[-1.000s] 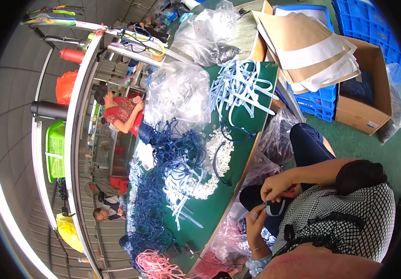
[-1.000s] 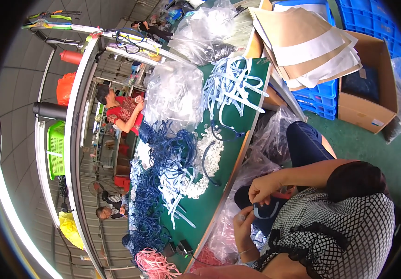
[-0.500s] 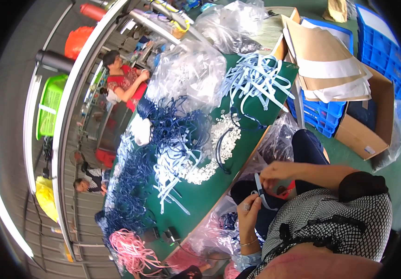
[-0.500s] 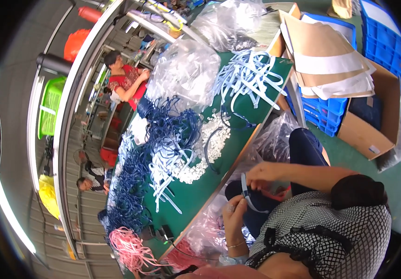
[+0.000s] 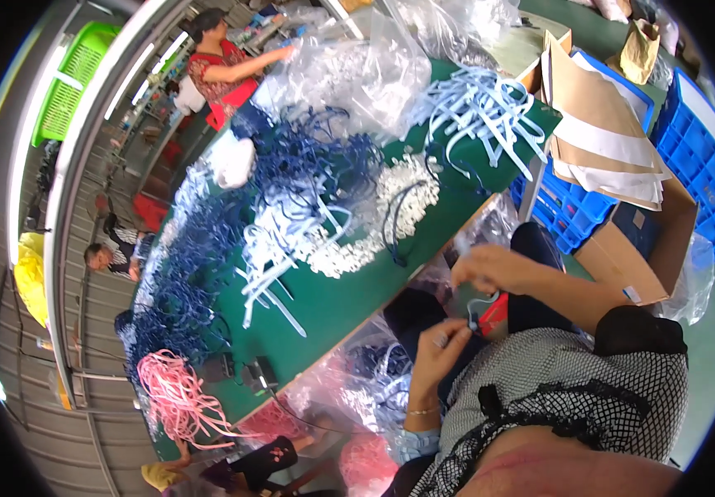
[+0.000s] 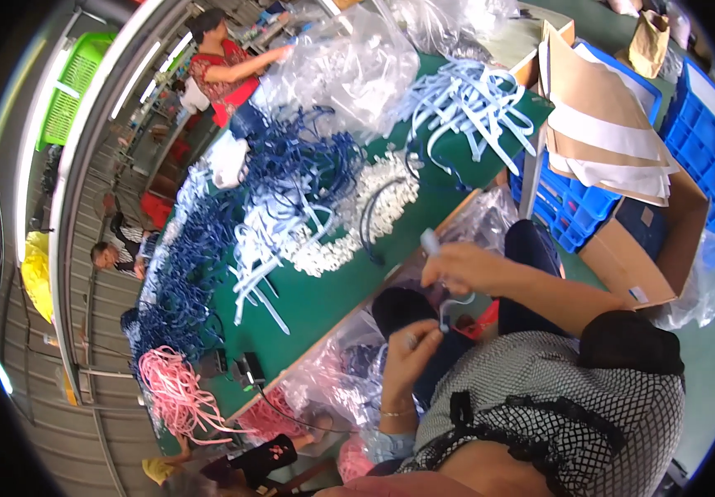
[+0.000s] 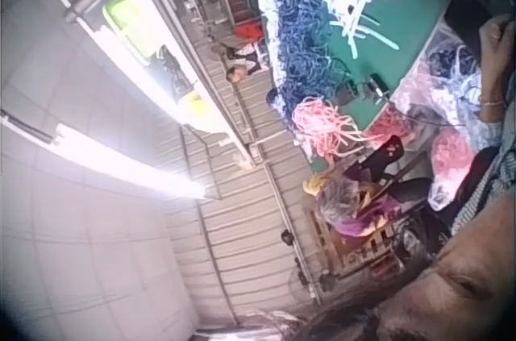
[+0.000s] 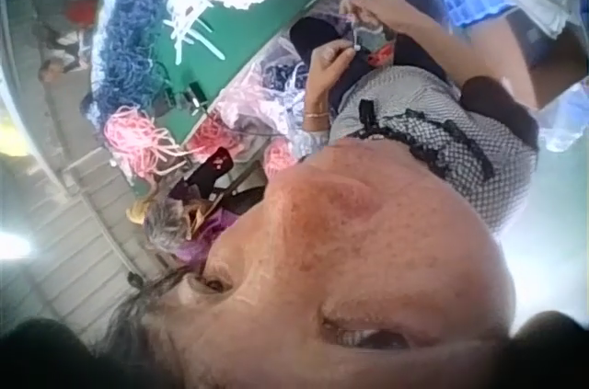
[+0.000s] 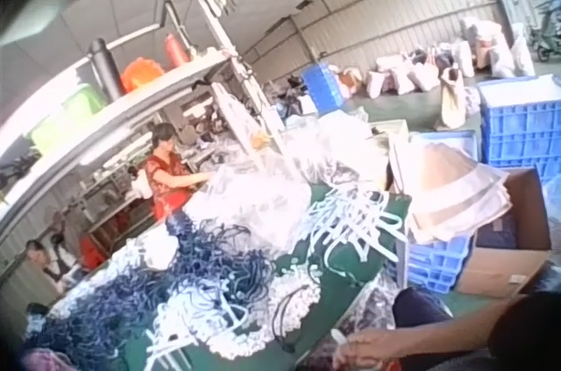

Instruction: The person assembles small blue and white plastic components by hand, fitting them together.

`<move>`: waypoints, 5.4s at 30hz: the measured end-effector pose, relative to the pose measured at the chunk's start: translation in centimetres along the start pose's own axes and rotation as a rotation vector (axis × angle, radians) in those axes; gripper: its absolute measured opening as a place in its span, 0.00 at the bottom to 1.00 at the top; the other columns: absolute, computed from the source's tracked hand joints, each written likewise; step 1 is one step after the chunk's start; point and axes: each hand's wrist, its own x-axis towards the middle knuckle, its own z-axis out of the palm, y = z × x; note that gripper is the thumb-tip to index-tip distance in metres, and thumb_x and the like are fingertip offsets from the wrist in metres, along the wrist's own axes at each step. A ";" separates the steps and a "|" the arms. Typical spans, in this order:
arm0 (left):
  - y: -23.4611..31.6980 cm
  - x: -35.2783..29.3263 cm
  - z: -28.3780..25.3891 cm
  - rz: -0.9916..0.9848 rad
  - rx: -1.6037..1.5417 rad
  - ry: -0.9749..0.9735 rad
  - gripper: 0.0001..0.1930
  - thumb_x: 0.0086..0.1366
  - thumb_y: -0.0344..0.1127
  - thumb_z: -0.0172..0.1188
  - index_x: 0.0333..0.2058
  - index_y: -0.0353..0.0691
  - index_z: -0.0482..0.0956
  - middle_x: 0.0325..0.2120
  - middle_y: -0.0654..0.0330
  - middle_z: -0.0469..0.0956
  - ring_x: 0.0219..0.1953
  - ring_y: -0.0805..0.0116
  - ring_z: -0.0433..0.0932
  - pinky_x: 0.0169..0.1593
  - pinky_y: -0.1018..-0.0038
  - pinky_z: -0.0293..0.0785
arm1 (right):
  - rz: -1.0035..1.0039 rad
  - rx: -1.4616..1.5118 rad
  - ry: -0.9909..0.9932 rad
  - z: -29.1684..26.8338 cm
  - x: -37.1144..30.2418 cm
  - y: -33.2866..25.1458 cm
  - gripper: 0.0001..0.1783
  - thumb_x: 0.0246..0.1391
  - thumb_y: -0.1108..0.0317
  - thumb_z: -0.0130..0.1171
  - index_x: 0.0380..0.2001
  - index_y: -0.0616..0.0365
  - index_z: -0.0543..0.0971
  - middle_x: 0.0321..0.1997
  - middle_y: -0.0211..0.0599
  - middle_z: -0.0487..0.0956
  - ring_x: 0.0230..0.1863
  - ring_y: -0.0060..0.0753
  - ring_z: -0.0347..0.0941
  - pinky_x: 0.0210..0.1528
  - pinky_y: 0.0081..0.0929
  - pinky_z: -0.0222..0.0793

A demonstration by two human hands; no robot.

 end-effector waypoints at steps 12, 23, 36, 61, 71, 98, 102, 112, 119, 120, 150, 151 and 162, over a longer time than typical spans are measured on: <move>-0.1 3.0 0.9 0.063 0.070 -0.022 0.06 0.58 0.28 0.54 0.29 0.29 0.75 0.20 0.61 0.73 0.23 0.79 0.68 0.28 0.81 0.65 | -0.425 -0.947 0.400 -2.1 2.7 4.0 0.09 0.54 0.64 0.49 0.28 0.59 0.72 0.20 0.45 0.73 0.24 0.45 0.72 0.26 0.36 0.66; 0.0 5.8 -3.1 0.207 0.491 0.573 0.07 0.56 0.26 0.54 0.34 0.33 0.77 0.29 0.51 0.76 0.33 0.59 0.76 0.38 0.70 0.70 | -0.371 -0.464 0.264 -2.9 1.3 2.7 0.13 0.58 0.65 0.46 0.29 0.64 0.75 0.20 0.29 0.74 0.23 0.16 0.67 0.26 0.18 0.62; 0.4 11.5 -7.5 0.072 1.133 0.930 0.04 0.50 0.34 0.59 0.26 0.44 0.78 0.27 0.58 0.74 0.27 0.55 0.76 0.28 0.64 0.71 | -0.260 -0.406 0.121 -1.6 1.7 3.8 0.12 0.58 0.67 0.45 0.30 0.62 0.75 0.15 0.26 0.69 0.19 0.15 0.64 0.22 0.17 0.59; 2.1 5.3 -6.3 0.219 -0.419 0.586 0.08 0.53 0.21 0.58 0.33 0.36 0.73 0.19 0.66 0.69 0.17 0.81 0.63 0.19 0.85 0.57 | -0.286 -0.356 0.102 2.9 2.0 0.8 0.09 0.57 0.67 0.47 0.28 0.61 0.72 0.18 0.30 0.69 0.20 0.17 0.64 0.23 0.19 0.60; 2.0 3.7 -3.4 0.237 -0.684 0.324 0.10 0.56 0.25 0.56 0.38 0.36 0.71 0.20 0.65 0.67 0.16 0.80 0.58 0.19 0.82 0.53 | -0.443 -0.543 0.115 4.2 1.8 -0.2 0.06 0.51 0.70 0.53 0.26 0.62 0.72 0.18 0.35 0.71 0.19 0.22 0.66 0.22 0.23 0.61; 0.8 4.1 -1.7 -0.056 -0.357 0.323 0.05 0.55 0.28 0.59 0.28 0.32 0.75 0.17 0.66 0.70 0.16 0.83 0.62 0.18 0.86 0.53 | -0.424 -0.591 0.084 2.9 0.3 -0.4 0.11 0.46 0.63 0.58 0.32 0.56 0.74 0.25 0.35 0.74 0.23 0.38 0.70 0.27 0.29 0.65; 0.0 4.2 -1.8 -0.040 -0.412 0.273 0.06 0.56 0.30 0.59 0.28 0.33 0.74 0.17 0.64 0.71 0.15 0.80 0.65 0.19 0.84 0.56 | -0.695 -0.770 0.078 2.4 1.6 1.4 0.14 0.45 0.62 0.61 0.34 0.56 0.75 0.29 0.35 0.76 0.29 0.38 0.74 0.30 0.31 0.68; -0.5 2.5 -4.3 0.016 -0.541 0.366 0.07 0.57 0.32 0.57 0.27 0.34 0.73 0.16 0.63 0.68 0.15 0.80 0.60 0.19 0.84 0.53 | -0.624 -0.823 0.099 2.5 1.5 1.2 0.10 0.43 0.64 0.60 0.29 0.56 0.76 0.24 0.35 0.75 0.23 0.36 0.72 0.26 0.28 0.68; 1.3 3.2 -2.9 0.119 -0.664 0.321 0.14 0.59 0.33 0.53 0.41 0.30 0.71 0.24 0.64 0.68 0.25 0.76 0.66 0.30 0.79 0.64 | -0.277 -0.240 0.130 2.7 1.5 0.5 0.07 0.49 0.73 0.56 0.34 0.62 0.74 0.21 0.25 0.72 0.24 0.13 0.67 0.24 0.14 0.63; 1.3 3.3 -2.5 0.159 -0.628 0.353 0.15 0.60 0.32 0.52 0.43 0.30 0.71 0.24 0.63 0.69 0.25 0.74 0.67 0.31 0.78 0.65 | -0.257 -0.178 0.121 2.7 1.5 0.6 0.07 0.52 0.73 0.52 0.36 0.63 0.72 0.22 0.27 0.72 0.23 0.13 0.66 0.25 0.12 0.63; -0.3 3.5 0.1 0.119 -0.887 0.221 0.14 0.67 0.43 0.43 0.28 0.39 0.66 0.16 0.67 0.59 0.16 0.79 0.55 0.21 0.81 0.52 | -0.026 -0.037 -0.085 1.6 1.3 3.3 0.09 0.52 0.67 0.53 0.31 0.63 0.75 0.20 0.23 0.70 0.20 0.11 0.62 0.21 0.11 0.57; -0.3 3.4 0.0 0.111 -0.895 0.218 0.15 0.67 0.43 0.42 0.27 0.39 0.66 0.16 0.67 0.59 0.16 0.79 0.55 0.21 0.81 0.52 | -0.014 -0.020 -0.078 1.7 1.2 3.3 0.09 0.53 0.67 0.53 0.31 0.63 0.75 0.20 0.23 0.69 0.20 0.11 0.61 0.21 0.11 0.56; -1.6 2.6 -0.6 0.074 -1.076 0.202 0.14 0.66 0.44 0.44 0.29 0.38 0.66 0.16 0.66 0.60 0.15 0.78 0.55 0.21 0.80 0.53 | 0.033 0.184 -0.078 3.6 1.6 2.5 0.09 0.54 0.69 0.51 0.34 0.64 0.74 0.20 0.21 0.67 0.18 0.08 0.56 0.17 0.11 0.48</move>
